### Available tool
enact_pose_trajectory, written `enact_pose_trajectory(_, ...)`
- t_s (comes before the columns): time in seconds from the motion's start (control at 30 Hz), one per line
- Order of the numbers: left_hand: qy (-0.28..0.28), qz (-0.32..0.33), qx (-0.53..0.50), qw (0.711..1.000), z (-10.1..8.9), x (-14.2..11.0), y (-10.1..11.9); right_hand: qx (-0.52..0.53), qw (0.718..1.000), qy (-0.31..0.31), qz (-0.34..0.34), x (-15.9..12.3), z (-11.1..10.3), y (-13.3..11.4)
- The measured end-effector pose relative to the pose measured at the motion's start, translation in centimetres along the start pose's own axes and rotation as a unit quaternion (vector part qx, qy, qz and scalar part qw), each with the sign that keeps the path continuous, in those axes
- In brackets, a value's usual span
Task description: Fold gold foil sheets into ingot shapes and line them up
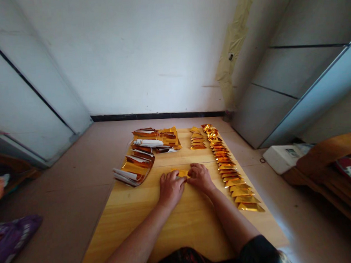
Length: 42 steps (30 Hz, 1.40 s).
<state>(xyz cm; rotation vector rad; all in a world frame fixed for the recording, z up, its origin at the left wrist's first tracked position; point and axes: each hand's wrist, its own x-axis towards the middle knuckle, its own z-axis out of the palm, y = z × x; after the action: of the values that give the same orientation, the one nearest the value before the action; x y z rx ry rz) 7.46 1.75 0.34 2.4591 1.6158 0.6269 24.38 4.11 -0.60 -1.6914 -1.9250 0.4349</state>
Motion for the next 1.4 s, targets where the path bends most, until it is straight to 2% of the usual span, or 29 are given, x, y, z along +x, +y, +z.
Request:
enact_pose_trajectory(0.2, -0.016, -0.007, -0.011, 1.000, 0.0, 0.2, -0.3, -0.011, 1.000, 0.004, -0.010, -0.4, 0.2, 0.0)
enact_pose_trajectory(0.37, -0.032, 0.011, -0.019, 0.999, 0.0, 0.5, -1.1, -0.035, 0.999, 0.008, -0.033, -0.4, 0.0, 0.4)
enact_pose_trajectory(0.53, -0.056, 0.091, -0.034, 0.994, -0.2, 1.6, -3.5, -0.068, 0.990, -0.029, -0.119, -0.8, -0.2, -0.4)
enact_pose_trajectory(0.67, -0.054, 0.160, 0.000, 0.986, -0.8, 2.6, -5.1, -0.104, 0.983, -0.050, -0.146, -1.8, -0.4, -1.5)
enact_pose_trajectory(0.83, -0.024, 0.208, 0.042, 0.977, -1.6, 2.2, -4.8, -0.122, 0.980, -0.033, -0.152, -2.9, -0.2, -2.7)
enact_pose_trajectory(1.07, -0.031, 0.172, 0.071, 0.982, -1.4, -0.1, -3.4, -0.115, 0.968, -0.046, -0.219, -2.9, 0.1, -3.4)
enact_pose_trajectory(1.4, -0.017, 0.129, 0.007, 0.992, -1.8, -2.1, -4.0, -0.106, 0.957, -0.088, -0.256, -2.9, -1.2, -3.3)
